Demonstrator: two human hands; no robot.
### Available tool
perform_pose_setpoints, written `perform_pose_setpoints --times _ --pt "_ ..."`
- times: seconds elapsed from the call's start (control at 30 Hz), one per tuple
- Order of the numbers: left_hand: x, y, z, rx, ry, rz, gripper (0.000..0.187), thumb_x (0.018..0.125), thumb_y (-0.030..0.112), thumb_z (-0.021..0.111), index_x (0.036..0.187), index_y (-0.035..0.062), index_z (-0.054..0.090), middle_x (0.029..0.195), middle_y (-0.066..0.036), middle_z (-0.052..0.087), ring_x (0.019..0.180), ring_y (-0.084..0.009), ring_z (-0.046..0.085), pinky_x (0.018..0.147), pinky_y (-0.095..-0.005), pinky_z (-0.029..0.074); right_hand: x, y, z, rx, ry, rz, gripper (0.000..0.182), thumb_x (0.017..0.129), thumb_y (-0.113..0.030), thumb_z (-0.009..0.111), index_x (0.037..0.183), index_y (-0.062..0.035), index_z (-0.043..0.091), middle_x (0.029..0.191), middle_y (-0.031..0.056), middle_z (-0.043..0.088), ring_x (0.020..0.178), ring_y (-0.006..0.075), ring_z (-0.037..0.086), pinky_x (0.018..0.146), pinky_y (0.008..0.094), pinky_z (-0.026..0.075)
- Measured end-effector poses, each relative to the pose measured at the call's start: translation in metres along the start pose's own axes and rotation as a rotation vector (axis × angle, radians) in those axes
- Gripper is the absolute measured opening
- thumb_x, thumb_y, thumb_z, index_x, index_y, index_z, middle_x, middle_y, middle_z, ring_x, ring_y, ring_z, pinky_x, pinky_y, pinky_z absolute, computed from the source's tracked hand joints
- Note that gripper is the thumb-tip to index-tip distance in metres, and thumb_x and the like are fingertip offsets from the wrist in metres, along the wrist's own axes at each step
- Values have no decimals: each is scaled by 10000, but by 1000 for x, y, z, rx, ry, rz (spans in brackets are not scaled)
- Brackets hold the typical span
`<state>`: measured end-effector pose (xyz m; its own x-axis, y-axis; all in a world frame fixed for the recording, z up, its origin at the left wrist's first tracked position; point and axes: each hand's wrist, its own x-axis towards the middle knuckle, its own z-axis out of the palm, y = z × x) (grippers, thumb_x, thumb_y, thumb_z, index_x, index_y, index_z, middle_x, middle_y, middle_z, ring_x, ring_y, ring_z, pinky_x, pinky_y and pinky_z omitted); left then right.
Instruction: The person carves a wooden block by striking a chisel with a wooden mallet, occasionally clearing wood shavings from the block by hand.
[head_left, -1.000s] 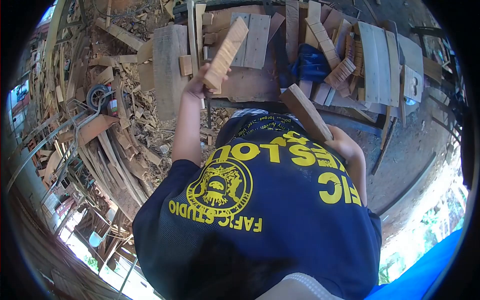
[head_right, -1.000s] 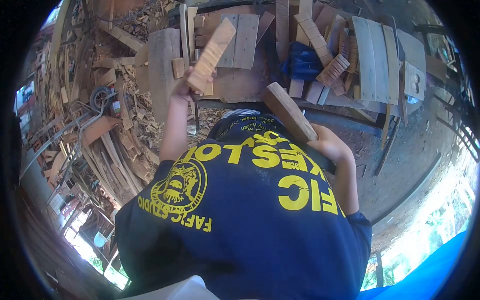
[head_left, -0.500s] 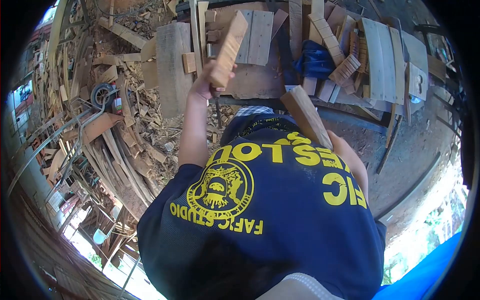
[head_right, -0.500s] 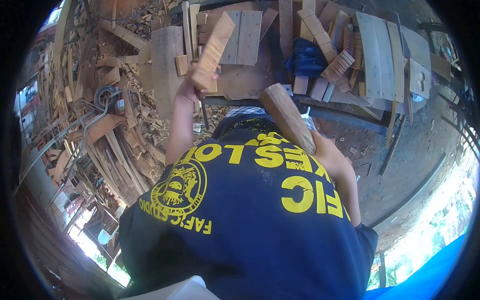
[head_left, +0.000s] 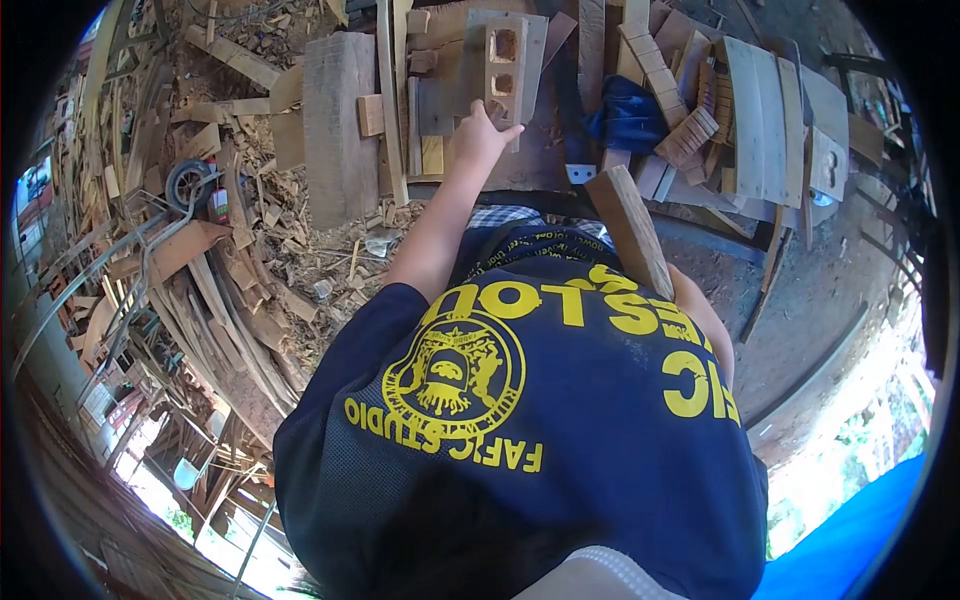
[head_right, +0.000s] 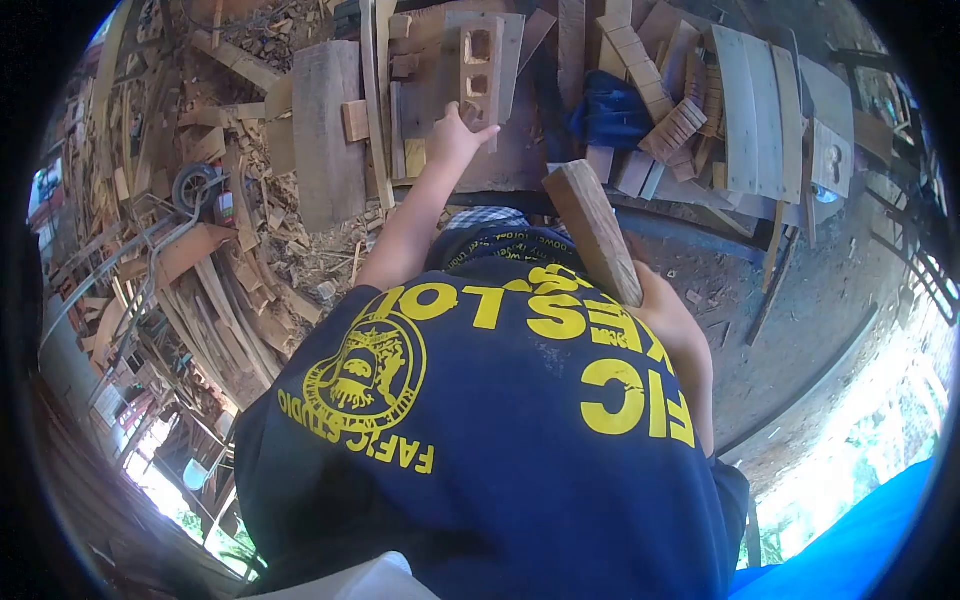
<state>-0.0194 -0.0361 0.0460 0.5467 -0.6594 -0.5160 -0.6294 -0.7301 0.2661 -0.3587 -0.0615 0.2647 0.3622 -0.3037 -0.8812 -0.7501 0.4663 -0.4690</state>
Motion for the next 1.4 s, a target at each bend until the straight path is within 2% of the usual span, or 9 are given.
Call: perform_pose_setpoints --times 0.1,0.17,0.27,0.37,1.0,1.07,1.1,1.17,1.4 --pt "-2 -3 -6 -39 60 -13 896 690 596 763 1338 60 454 1089 -214 657 993 -350 665 826 -438 548 9 16 0 192 -51 -49 756 718 -360 741 1288 74 497 1220 204 620 1115 276 596 967 343 428" --pt "-3 -5 -14 10 209 165 837 715 551 762 1407 222 423 1167 -161 566 1010 -333 644 815 -431 549 14 19 -3 269 -66 -88 725 727 -314 720 1284 87 486 1217 200 615 1097 261 600 962 335 432" --pt "8 -8 -16 57 140 206 756 692 510 790 1360 327 488 1172 -107 457 966 -300 636 764 -413 563 21 14 -7 411 -130 23 696 703 -244 619 1292 88 456 1166 183 615 1073 223 593 942 308 440" --pt "13 -7 -22 79 61 266 753 669 517 804 1346 353 518 1175 -87 464 996 -293 627 782 -411 558 33 19 -9 333 -166 9 732 701 -305 642 1299 78 461 1179 194 611 1086 239 591 947 314 439" --pt "23 -11 -7 -130 59 293 743 594 377 882 1248 225 564 1169 -108 480 1043 -333 601 839 -451 531 74 55 -16 316 -221 -7 833 720 -470 629 1332 65 451 1222 190 592 1096 239 580 960 312 429" --pt "25 -7 -5 -165 79 253 724 590 342 890 1227 180 586 1162 -110 495 1073 -331 584 867 -432 521 69 45 -15 373 -202 -35 673 802 -435 692 1229 52 507 1032 125 659 898 147 650 775 231 519" --pt "26 -6 -5 -164 77 254 724 590 342 890 1227 180 586 1162 -110 495 1073 -331 584 867 -432 521 67 40 -15 375 -201 -34 673 802 -435 692 1229 52 507 1032 125 659 898 147 650 775 231 519" --pt "30 -3 -5 -159 92 246 761 576 287 902 1243 138 567 1178 -111 492 1123 -329 557 909 -426 502 65 33 -16 281 -231 30 909 697 -538 665 1348 57 443 1230 206 594 1100 258 592 944 333 453" --pt "40 -1 -9 -133 41 266 818 566 232 908 1277 110 522 1203 -129 493 1160 -339 533 967 -423 473 76 41 -22 213 -244 47 976 685 -622 677 1337 69 453 1233 208 592 1106 266 589 942 338 450"
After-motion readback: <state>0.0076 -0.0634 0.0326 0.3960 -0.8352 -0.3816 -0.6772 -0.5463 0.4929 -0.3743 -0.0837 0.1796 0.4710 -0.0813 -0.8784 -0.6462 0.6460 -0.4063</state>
